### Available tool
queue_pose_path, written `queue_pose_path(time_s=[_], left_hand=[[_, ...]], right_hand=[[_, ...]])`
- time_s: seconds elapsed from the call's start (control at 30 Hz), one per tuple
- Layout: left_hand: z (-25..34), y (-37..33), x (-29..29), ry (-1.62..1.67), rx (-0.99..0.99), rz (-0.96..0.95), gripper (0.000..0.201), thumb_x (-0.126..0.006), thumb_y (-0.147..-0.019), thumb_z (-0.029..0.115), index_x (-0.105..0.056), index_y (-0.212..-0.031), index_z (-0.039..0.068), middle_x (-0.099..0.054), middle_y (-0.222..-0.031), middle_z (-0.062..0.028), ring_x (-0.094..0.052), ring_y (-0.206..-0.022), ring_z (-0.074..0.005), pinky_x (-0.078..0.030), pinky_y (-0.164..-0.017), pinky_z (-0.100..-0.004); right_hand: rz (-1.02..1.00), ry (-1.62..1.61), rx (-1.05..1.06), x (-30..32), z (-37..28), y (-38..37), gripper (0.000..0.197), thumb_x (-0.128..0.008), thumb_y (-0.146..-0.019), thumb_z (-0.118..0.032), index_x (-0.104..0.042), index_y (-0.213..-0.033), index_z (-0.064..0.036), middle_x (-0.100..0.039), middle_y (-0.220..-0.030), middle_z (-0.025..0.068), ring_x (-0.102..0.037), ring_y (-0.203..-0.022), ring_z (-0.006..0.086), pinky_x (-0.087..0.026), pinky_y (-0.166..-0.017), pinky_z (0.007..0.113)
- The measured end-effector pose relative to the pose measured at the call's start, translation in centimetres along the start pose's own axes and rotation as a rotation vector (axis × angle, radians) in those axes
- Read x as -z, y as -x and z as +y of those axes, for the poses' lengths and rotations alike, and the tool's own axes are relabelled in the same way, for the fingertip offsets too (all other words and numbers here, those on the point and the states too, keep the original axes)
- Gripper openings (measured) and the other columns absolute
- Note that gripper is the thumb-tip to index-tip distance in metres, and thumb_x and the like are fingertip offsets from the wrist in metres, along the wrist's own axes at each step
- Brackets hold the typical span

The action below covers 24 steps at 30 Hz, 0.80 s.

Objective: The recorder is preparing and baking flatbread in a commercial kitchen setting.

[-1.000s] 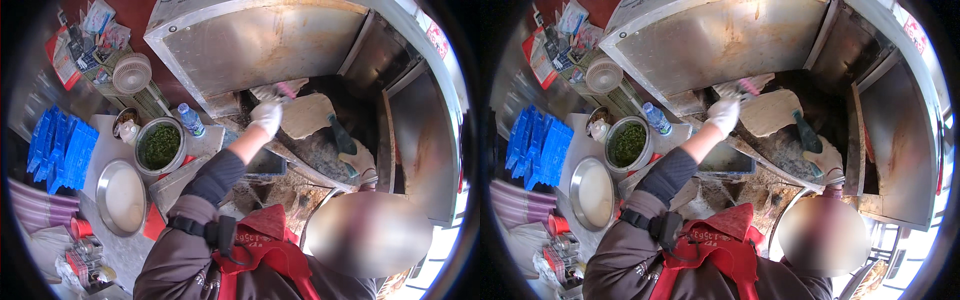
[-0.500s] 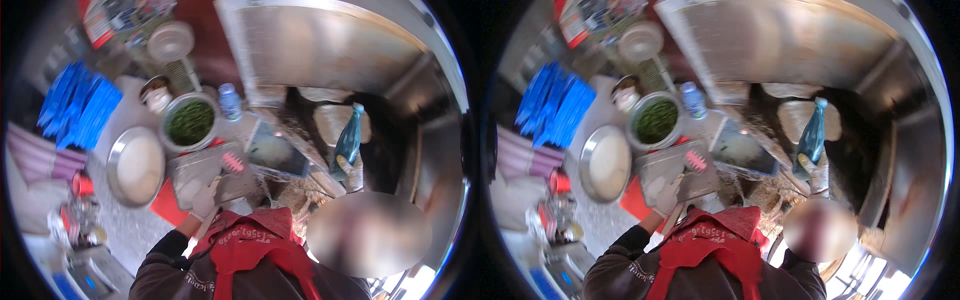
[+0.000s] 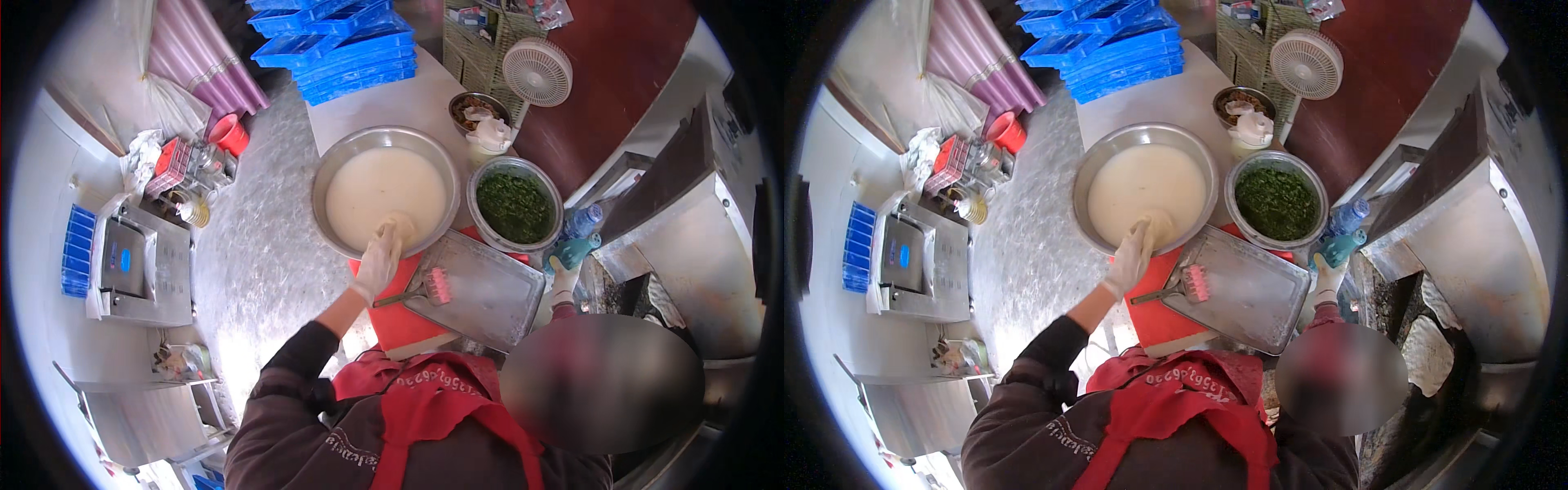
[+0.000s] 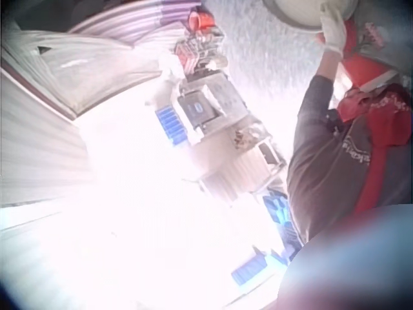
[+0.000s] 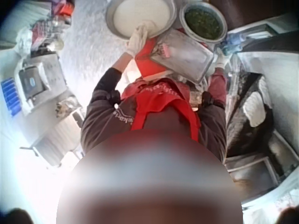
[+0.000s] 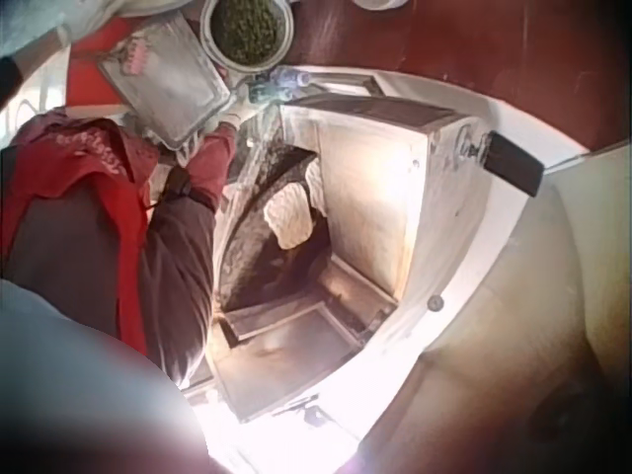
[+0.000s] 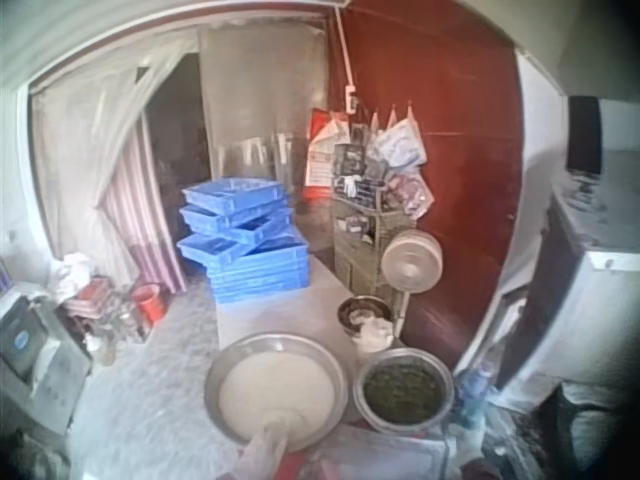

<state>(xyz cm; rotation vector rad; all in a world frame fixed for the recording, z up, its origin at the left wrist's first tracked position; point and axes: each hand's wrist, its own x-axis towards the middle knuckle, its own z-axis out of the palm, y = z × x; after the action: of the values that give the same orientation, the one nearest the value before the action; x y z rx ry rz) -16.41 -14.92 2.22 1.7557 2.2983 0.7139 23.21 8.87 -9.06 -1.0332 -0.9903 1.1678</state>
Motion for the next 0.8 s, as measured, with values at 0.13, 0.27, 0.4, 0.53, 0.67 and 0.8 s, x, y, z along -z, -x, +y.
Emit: queue_pose_path(time_s=[0.13, 0.27, 0.4, 0.53, 0.67, 0.8], left_hand=[[-1.8, -7.4, -3.0, -0.562, -0.046, -0.420, 0.045, -0.045, -0.095, 0.031, -0.048, -0.130, 0.003, -0.052, -0.123, -0.0299, -0.056, -0.108, -0.0443, -0.045, -0.093, -0.0438], [-4.3, -11.1, -7.6, -0.103, 0.200, -0.532, 0.047, -0.054, -0.089, 0.036, -0.055, -0.119, 0.000, -0.060, -0.112, -0.0240, -0.062, -0.099, -0.0347, -0.049, -0.086, -0.0399], [-6.9, -12.0, -7.8, 0.252, 0.271, -0.515, 0.036, -0.055, -0.089, 0.029, -0.060, -0.110, 0.000, -0.065, -0.104, -0.0166, -0.064, -0.096, -0.0269, -0.049, -0.084, -0.0389], [-9.3, -8.7, -5.9, 0.997, 0.389, -0.388, 0.027, -0.052, -0.089, 0.017, -0.060, -0.110, 0.002, -0.066, -0.104, -0.0117, -0.064, -0.098, -0.0232, -0.050, -0.085, -0.0347], [-5.7, -8.5, -3.0, 1.932, 0.687, -0.185, 0.033, -0.052, -0.091, 0.010, -0.052, -0.123, 0.001, -0.060, -0.120, -0.0163, -0.060, -0.109, -0.0254, -0.051, -0.092, -0.0368], [2.3, -6.0, -1.9, 1.882, 0.501, -0.621, 0.043, -0.056, -0.092, 0.013, -0.045, -0.131, 0.000, -0.055, -0.127, -0.0178, -0.058, -0.113, -0.0267, -0.051, -0.094, -0.0411]], right_hand=[[0.015, 0.793, 0.008, 2.5, 0.5, 0.6, 0.069, -0.073, -0.074, -0.012, -0.042, -0.136, -0.0028, -0.055, -0.126, 0.0103, -0.053, -0.112, 0.0220, -0.043, -0.094, 0.033], [-0.154, 0.519, 0.070, 3.0, -1.1, 6.7, 0.073, -0.069, -0.079, -0.019, -0.035, -0.141, -0.0009, -0.051, -0.133, 0.0136, -0.050, -0.118, 0.0249, -0.040, -0.098, 0.034], [-0.093, 0.543, -0.164, 5.0, -5.5, 13.4, 0.062, -0.063, -0.085, -0.017, -0.039, -0.140, -0.0008, -0.050, -0.134, 0.0143, -0.050, -0.119, 0.0247, -0.040, -0.099, 0.033], [-0.014, 0.396, -0.264, 8.3, -6.3, 17.2, 0.048, -0.059, -0.089, -0.016, -0.048, -0.133, 0.0004, -0.053, -0.131, 0.0130, -0.052, -0.117, 0.0221, -0.040, -0.099, 0.031], [0.022, 0.354, -0.270, 6.9, -8.5, 18.4, 0.041, -0.058, -0.090, -0.014, -0.053, -0.127, 0.0015, -0.056, -0.127, 0.0120, -0.052, -0.115, 0.0205, -0.041, -0.098, 0.030], [-0.174, 0.402, -0.344, 3.1, -9.7, 17.7, 0.047, -0.053, -0.095, -0.025, -0.045, -0.135, -0.0012, -0.053, -0.131, 0.0100, -0.052, -0.118, 0.0201, -0.041, -0.100, 0.034]])
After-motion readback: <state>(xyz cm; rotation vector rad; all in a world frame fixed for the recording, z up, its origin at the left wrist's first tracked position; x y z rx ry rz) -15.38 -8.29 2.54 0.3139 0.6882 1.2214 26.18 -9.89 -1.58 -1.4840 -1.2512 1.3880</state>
